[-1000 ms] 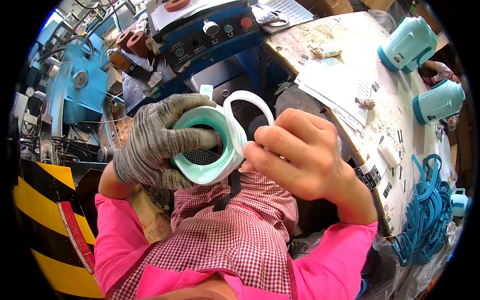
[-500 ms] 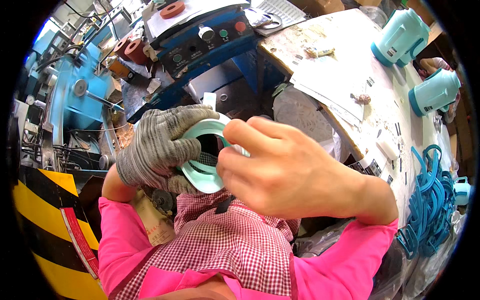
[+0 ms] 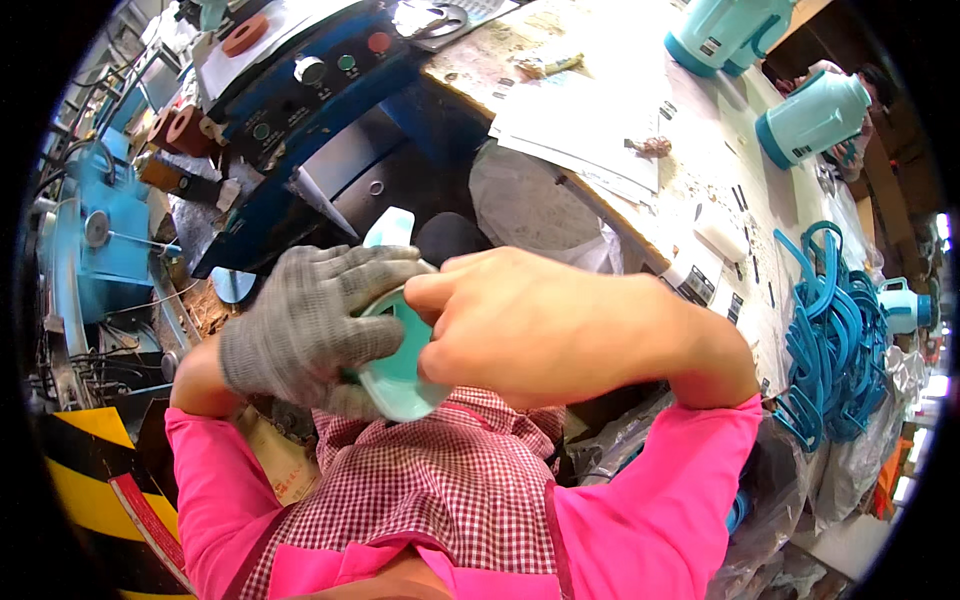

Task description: The person assembles light blue plastic containers by attaching handles and screwing on lids. They repeatedly pick up a container body, attach a handle, and secure a lid, then place the finished unit on a nearby table.

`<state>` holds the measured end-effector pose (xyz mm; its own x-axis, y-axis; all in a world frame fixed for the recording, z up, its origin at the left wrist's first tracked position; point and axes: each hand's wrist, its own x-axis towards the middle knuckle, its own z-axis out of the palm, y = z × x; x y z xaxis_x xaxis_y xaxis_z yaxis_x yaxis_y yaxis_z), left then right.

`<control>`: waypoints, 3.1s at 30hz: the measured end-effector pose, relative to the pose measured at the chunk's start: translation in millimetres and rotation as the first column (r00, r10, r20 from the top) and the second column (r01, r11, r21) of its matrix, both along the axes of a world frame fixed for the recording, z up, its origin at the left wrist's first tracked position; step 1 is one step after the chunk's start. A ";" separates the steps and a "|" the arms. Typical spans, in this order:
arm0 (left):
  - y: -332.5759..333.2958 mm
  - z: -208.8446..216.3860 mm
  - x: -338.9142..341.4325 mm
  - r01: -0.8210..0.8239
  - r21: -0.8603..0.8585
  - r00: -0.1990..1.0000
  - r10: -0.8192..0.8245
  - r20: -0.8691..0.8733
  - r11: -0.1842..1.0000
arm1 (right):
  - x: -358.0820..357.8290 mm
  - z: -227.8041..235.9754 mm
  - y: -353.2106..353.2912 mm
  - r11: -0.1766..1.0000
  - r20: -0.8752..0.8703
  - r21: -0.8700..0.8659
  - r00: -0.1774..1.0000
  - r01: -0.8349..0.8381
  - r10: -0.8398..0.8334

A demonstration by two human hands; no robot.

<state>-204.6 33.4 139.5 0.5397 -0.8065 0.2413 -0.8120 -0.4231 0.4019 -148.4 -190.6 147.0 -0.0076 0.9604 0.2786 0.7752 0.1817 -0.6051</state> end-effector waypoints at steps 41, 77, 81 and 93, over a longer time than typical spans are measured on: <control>-154.1 -152.3 216.6 -0.175 -0.077 0.981 0.167 -0.102 0.982 | 168.9 -203.8 -209.1 -0.433 0.368 -0.075 -0.378 0.898 -0.849; 67.9 -200.7 -14.6 -0.911 -0.381 0.404 0.540 -0.738 0.161 | -14.5 -189.3 93.1 0.532 -0.783 -0.390 0.033 0.752 -0.621; 70.8 -200.6 -15.5 -0.900 -0.354 0.435 0.570 -0.697 0.254 | -12.7 -188.5 91.6 0.539 -0.778 -0.413 0.023 0.734 -0.628; 8.5 -142.8 32.5 -0.816 0.222 0.560 0.825 0.074 0.534 | 162.2 -196.1 -104.5 -0.208 0.098 0.292 -0.245 0.934 -0.964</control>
